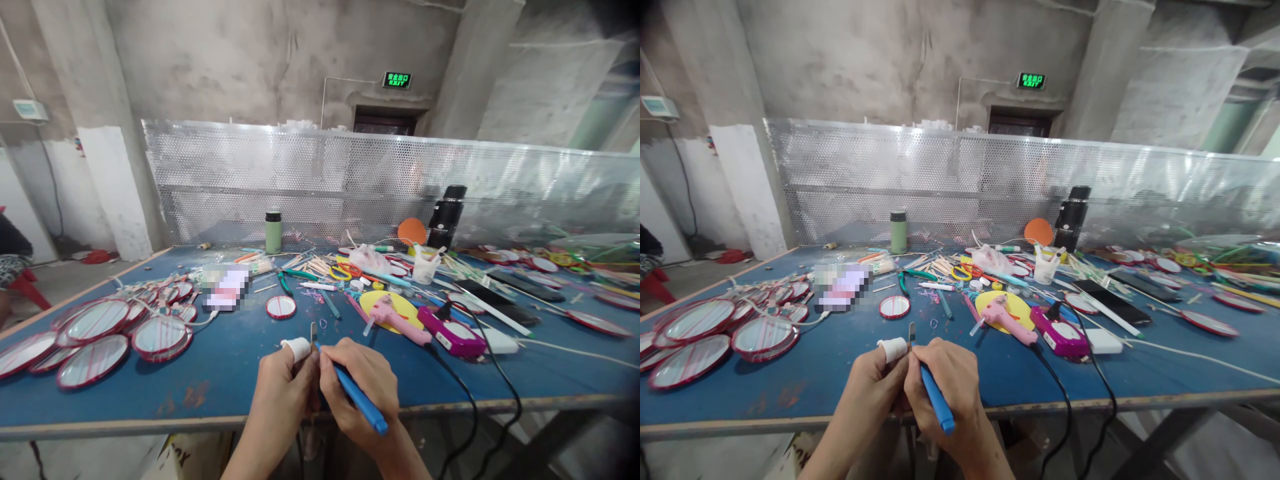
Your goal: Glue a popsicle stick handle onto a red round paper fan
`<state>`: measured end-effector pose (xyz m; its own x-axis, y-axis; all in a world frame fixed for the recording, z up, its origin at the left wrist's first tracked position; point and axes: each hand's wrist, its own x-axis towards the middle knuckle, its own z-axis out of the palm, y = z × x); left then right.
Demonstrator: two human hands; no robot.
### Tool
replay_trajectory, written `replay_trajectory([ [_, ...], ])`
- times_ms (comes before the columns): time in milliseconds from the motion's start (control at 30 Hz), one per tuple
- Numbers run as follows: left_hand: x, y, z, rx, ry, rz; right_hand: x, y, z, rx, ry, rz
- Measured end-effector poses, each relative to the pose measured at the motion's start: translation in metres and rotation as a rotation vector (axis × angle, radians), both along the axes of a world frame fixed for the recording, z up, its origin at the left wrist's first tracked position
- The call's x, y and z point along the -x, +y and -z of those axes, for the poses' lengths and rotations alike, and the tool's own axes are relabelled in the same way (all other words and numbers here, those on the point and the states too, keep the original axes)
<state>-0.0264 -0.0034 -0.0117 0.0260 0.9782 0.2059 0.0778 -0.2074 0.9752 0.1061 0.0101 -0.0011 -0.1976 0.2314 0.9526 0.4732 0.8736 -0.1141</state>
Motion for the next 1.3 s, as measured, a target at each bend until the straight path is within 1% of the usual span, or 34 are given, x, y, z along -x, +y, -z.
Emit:
replay_trajectory([
  [367,0.0001,0.0006,0.0008,-0.013,0.012,0.004,0.0,0.0002,-0.001,-0.008,-0.01,-0.018],
  [633,0.0,0.0008,-0.0002,0.0,0.02,0.006,0.0003,0.0002,-0.0008,-0.003,0.013,0.016],
  [933,-0.0014,0.0007,0.0001,0.008,-0.012,0.003,0.0004,0.0006,0.0,0.022,-0.002,-0.017],
  [1133,-0.0003,0.0009,0.0006,0.006,-0.003,0.01,-0.0009,-0.0001,0.001,0.02,0.012,0.019],
  [1300,-0.0003,0.0008,0.001,0.012,-0.001,0.0,0.0001,-0.001,0.0005,0.002,-0.001,0.017],
])
